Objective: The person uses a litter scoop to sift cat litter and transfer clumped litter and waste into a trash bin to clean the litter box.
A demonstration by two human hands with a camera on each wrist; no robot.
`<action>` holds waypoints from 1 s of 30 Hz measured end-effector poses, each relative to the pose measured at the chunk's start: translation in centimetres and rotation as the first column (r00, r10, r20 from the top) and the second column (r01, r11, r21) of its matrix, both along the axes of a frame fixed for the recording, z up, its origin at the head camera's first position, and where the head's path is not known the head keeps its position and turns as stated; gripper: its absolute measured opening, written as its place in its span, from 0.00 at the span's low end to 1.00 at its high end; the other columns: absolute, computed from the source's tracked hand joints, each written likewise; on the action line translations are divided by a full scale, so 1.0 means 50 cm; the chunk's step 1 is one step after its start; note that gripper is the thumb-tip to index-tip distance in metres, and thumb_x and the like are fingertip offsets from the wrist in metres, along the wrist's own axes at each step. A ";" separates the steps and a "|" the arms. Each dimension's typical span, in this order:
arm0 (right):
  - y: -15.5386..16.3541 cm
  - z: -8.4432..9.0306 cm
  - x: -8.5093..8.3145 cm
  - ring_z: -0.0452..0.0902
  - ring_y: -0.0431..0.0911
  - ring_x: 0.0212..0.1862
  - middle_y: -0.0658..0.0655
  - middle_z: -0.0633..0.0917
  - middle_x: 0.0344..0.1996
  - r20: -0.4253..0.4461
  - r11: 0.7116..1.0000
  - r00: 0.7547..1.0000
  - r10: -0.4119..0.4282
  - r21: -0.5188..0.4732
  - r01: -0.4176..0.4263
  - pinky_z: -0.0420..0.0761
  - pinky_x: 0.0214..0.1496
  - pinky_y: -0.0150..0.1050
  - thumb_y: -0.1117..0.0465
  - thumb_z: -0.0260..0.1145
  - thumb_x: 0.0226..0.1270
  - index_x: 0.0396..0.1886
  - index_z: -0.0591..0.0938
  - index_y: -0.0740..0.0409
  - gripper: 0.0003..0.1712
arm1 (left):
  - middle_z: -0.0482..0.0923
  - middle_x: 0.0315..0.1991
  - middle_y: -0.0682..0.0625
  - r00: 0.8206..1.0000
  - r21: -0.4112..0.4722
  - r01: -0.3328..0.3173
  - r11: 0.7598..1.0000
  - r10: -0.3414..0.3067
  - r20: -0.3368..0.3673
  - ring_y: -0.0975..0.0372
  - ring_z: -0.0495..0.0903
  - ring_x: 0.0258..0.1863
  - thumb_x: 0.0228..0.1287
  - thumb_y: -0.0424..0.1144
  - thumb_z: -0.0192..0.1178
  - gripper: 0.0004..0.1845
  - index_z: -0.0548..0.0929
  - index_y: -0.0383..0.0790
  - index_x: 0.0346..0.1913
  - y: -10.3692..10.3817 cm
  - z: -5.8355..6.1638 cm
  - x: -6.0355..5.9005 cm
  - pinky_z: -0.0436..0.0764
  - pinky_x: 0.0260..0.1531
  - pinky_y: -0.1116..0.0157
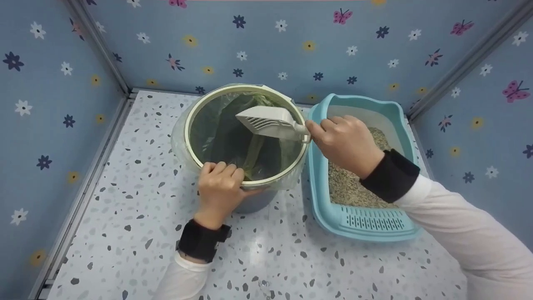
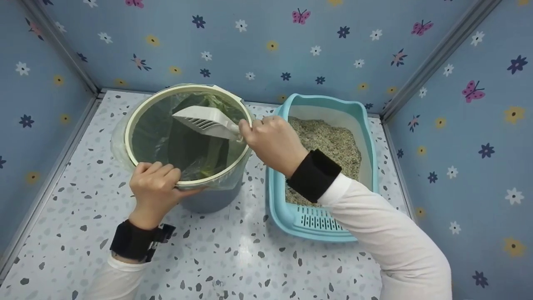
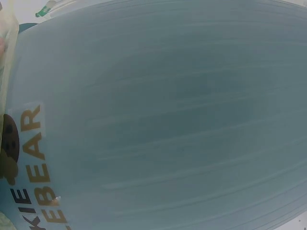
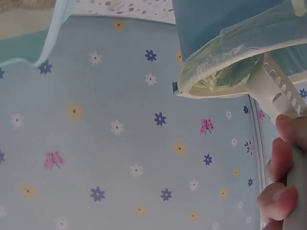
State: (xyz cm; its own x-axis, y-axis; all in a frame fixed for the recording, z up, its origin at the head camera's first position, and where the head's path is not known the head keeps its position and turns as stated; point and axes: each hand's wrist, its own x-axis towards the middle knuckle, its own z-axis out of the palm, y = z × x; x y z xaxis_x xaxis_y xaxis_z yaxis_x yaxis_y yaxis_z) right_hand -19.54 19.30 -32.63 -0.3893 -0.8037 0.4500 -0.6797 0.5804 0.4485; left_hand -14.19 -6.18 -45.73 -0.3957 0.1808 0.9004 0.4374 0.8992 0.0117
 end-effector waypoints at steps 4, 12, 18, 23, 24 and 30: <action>0.024 0.004 -0.005 0.53 0.41 0.11 0.51 0.71 0.10 0.126 0.988 0.991 -0.038 -0.141 0.056 0.55 0.12 0.36 0.64 0.62 0.59 0.37 0.82 0.62 0.08 | 0.60 0.08 0.52 1.000 0.011 -0.002 1.000 0.002 0.015 0.57 0.62 0.11 0.40 0.78 0.55 0.39 0.61 0.43 0.09 -0.001 -0.002 0.000 0.65 0.21 0.59; 0.086 0.007 0.010 0.59 0.41 0.11 0.51 0.73 0.10 0.287 0.936 0.940 -0.182 -0.243 0.256 0.56 0.12 0.35 0.54 0.64 0.62 0.31 0.78 0.61 0.13 | 0.57 0.08 0.52 1.000 0.014 -0.009 1.000 0.009 -0.006 0.57 0.61 0.11 0.38 0.78 0.57 0.39 0.59 0.43 0.09 -0.001 -0.006 -0.001 0.66 0.21 0.58; 0.139 0.008 0.031 0.58 0.42 0.11 0.51 0.68 0.10 0.384 0.873 0.874 -0.298 -0.261 0.412 0.57 0.13 0.36 0.51 0.61 0.66 0.33 0.78 0.62 0.17 | 0.58 0.08 0.53 1.000 0.007 -0.008 1.000 0.008 -0.006 0.57 0.61 0.11 0.36 0.79 0.57 0.40 0.59 0.44 0.09 0.000 -0.004 -0.001 0.65 0.21 0.59; 0.191 0.005 0.051 0.59 0.46 0.13 0.50 0.65 0.09 0.460 0.785 0.778 -0.428 -0.237 0.572 0.56 0.14 0.38 0.48 0.59 0.67 0.25 0.74 0.59 0.19 | 0.59 0.08 0.53 1.000 -0.001 -0.007 1.000 0.007 -0.002 0.57 0.62 0.11 0.35 0.79 0.56 0.40 0.60 0.44 0.09 0.000 -0.003 -0.002 0.64 0.20 0.59; 0.201 0.002 0.054 0.59 0.46 0.13 0.50 0.64 0.09 0.475 0.770 0.758 -0.446 -0.229 0.596 0.55 0.13 0.38 0.47 0.58 0.67 0.23 0.72 0.58 0.20 | 0.59 0.08 0.53 1.000 -0.001 -0.006 1.000 0.006 -0.002 0.57 0.62 0.10 0.34 0.79 0.56 0.40 0.60 0.44 0.09 0.001 -0.003 -0.002 0.64 0.20 0.59; 0.258 -0.027 0.066 0.58 0.45 0.12 0.50 0.62 0.09 0.546 0.724 0.665 -0.509 -0.145 0.674 0.55 0.12 0.37 0.48 0.58 0.67 0.18 0.70 0.56 0.22 | 0.59 0.08 0.53 1.000 0.003 0.001 1.000 -0.001 -0.002 0.57 0.61 0.11 0.32 0.79 0.58 0.40 0.59 0.44 0.09 0.000 -0.003 -0.002 0.65 0.20 0.59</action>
